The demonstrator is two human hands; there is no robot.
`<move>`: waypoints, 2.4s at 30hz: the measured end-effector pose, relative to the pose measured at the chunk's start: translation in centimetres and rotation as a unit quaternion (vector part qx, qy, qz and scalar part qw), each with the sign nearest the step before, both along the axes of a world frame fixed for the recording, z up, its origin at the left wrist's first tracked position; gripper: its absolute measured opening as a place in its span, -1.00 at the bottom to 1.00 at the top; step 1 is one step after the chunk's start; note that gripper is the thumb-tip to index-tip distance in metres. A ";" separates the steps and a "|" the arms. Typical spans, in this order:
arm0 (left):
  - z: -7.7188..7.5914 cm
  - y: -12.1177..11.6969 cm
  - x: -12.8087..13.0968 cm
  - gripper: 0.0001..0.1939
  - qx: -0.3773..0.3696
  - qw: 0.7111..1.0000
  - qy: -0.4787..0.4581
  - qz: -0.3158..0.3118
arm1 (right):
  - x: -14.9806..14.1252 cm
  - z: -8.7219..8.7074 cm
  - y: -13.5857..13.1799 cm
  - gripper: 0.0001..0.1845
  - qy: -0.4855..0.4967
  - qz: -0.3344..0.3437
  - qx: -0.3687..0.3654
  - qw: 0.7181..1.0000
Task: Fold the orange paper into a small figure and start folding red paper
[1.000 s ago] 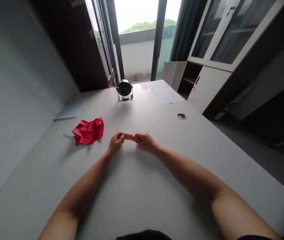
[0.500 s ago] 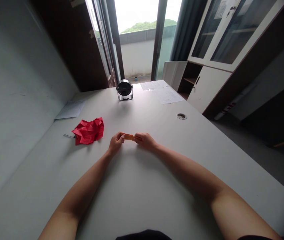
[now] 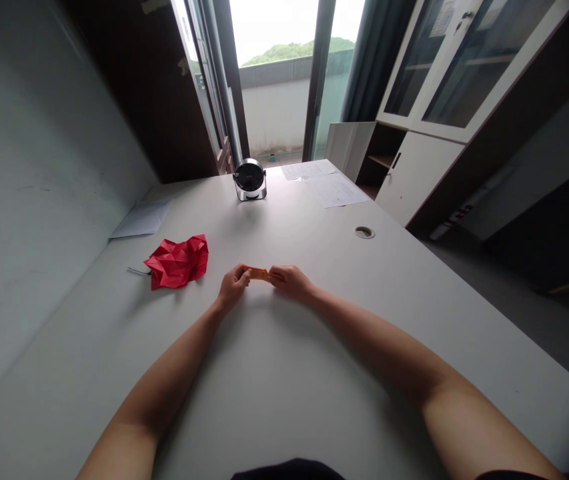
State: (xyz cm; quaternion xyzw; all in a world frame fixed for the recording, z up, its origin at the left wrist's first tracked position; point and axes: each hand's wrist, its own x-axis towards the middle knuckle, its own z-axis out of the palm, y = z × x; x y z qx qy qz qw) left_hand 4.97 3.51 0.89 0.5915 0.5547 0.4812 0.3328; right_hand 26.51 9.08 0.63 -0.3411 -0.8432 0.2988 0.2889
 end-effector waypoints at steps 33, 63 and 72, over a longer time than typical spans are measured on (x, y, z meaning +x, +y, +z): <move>0.1 -0.1 0.1 -0.74 -0.004 1.000 0.019 -0.004 | 0.0 -0.3 0.2 -0.80 -0.011 0.002 0.000 1.000; -0.1 -0.1 -0.1 -0.75 -0.010 0.999 0.036 -0.012 | -0.1 0.3 -0.1 -0.81 -0.011 0.004 -0.003 1.000; 0.2 -0.1 -0.1 -0.74 -0.003 0.998 0.060 -0.019 | 0.0 0.3 0.0 -0.82 -0.014 0.008 0.003 1.000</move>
